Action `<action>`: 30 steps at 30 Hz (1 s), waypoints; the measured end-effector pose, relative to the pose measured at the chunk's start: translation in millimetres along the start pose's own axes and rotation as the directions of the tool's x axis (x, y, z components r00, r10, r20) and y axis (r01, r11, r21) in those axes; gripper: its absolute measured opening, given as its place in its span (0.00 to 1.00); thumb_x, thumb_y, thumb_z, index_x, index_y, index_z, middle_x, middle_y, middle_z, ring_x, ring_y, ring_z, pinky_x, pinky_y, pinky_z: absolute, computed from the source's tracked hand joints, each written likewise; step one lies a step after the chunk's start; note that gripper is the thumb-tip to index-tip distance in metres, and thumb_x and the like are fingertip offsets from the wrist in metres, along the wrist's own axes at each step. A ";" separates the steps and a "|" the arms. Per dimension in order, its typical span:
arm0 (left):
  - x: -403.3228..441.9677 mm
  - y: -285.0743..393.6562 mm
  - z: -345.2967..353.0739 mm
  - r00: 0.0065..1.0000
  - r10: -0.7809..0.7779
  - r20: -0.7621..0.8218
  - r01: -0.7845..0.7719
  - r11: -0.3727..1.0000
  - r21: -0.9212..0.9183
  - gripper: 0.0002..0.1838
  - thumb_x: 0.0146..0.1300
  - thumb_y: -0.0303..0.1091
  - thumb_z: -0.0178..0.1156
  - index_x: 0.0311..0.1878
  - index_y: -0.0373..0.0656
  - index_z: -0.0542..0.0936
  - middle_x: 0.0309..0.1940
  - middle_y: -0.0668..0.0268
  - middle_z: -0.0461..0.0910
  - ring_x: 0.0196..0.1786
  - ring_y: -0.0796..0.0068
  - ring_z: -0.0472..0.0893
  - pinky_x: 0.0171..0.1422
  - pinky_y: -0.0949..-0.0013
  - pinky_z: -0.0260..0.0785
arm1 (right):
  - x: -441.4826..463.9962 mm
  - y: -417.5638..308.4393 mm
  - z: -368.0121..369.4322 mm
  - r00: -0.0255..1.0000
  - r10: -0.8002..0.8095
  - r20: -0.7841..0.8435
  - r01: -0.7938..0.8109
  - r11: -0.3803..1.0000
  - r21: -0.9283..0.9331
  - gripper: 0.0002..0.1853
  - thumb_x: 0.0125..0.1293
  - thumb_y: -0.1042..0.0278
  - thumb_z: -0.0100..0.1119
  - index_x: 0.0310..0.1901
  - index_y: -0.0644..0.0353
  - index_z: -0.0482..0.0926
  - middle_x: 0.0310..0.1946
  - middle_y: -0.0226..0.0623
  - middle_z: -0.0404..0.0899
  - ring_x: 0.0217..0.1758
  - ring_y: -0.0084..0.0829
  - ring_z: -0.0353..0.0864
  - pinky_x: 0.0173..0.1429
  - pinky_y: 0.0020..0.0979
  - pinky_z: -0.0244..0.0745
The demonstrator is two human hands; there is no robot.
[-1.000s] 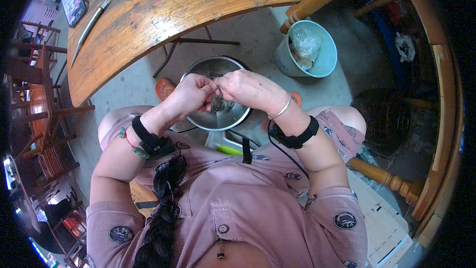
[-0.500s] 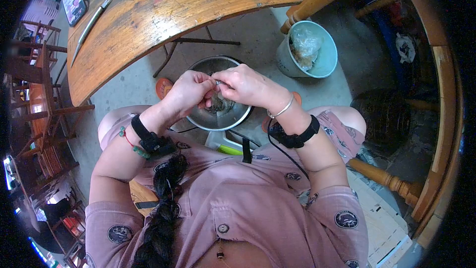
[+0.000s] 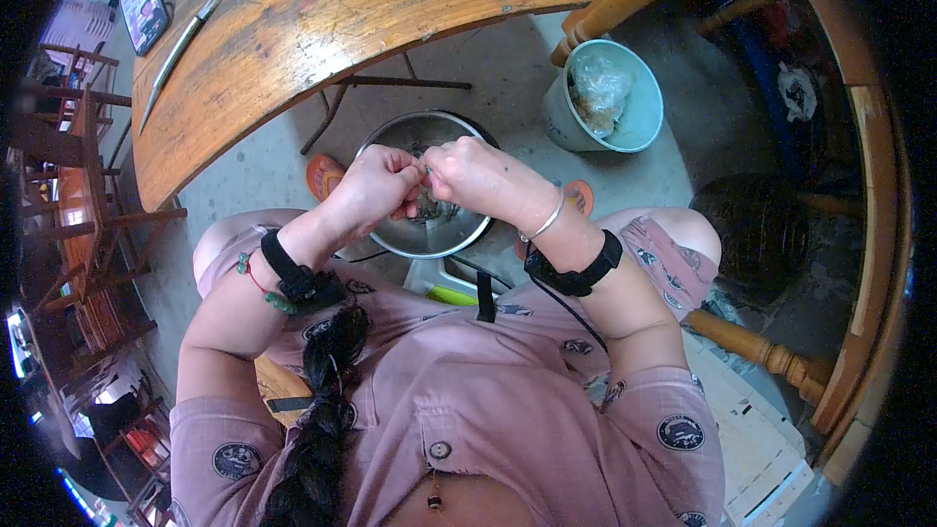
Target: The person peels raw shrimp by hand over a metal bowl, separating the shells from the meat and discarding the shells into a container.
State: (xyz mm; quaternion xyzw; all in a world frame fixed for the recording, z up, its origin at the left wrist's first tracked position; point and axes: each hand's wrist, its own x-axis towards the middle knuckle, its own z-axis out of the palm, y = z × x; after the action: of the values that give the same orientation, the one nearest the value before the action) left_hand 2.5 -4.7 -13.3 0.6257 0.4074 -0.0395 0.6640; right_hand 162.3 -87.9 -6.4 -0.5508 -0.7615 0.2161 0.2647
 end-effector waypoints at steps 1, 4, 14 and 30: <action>0.2 -0.5 0.2 1.000 0.000 -0.001 0.000 1.000 -0.006 0.11 0.69 0.28 0.53 0.32 0.34 0.79 0.17 0.69 0.73 0.17 0.80 0.74 0.17 0.75 0.63 | 0.0 0.3 0.2 1.000 0.000 0.000 0.000 1.000 0.001 0.02 0.53 0.76 0.58 0.28 0.65 0.75 0.23 0.49 0.78 0.29 0.50 0.80 0.35 0.44 0.77; -0.2 -1.2 1.6 1.000 -0.002 -0.003 0.002 1.000 0.010 0.11 0.70 0.28 0.52 0.32 0.35 0.79 0.17 0.70 0.73 0.17 0.79 0.75 0.17 0.75 0.62 | 0.4 0.9 -0.2 1.000 0.003 -0.011 -0.003 1.000 -0.007 0.03 0.54 0.75 0.57 0.28 0.65 0.76 0.23 0.50 0.78 0.29 0.50 0.81 0.36 0.43 0.77; -12.7 21.3 -5.7 1.000 -0.024 0.012 0.024 0.999 0.022 0.10 0.67 0.29 0.53 0.35 0.36 0.81 0.17 0.68 0.76 0.17 0.80 0.75 0.18 0.76 0.64 | 2.4 1.4 -7.4 0.998 0.068 -0.006 -0.067 0.992 0.106 0.04 0.55 0.74 0.57 0.30 0.62 0.80 0.24 0.49 0.78 0.29 0.49 0.81 0.35 0.43 0.77; -17.1 12.9 -1.2 0.961 0.273 0.049 -0.275 0.961 0.038 0.12 0.69 0.29 0.53 0.32 0.35 0.80 0.16 0.66 0.76 0.16 0.81 0.74 0.21 0.71 0.66 | -1.0 1.5 -34.5 0.934 0.310 0.180 -0.355 0.868 0.347 0.07 0.63 0.75 0.59 0.40 0.67 0.82 0.26 0.35 0.83 0.28 0.22 0.81 0.34 0.25 0.76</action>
State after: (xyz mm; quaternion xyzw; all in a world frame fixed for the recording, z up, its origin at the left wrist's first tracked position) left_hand -2.2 -8.7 7.2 0.6899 0.3015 0.0302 0.6575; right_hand 185.8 -87.2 18.9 -0.5991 -0.6142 0.4320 0.2778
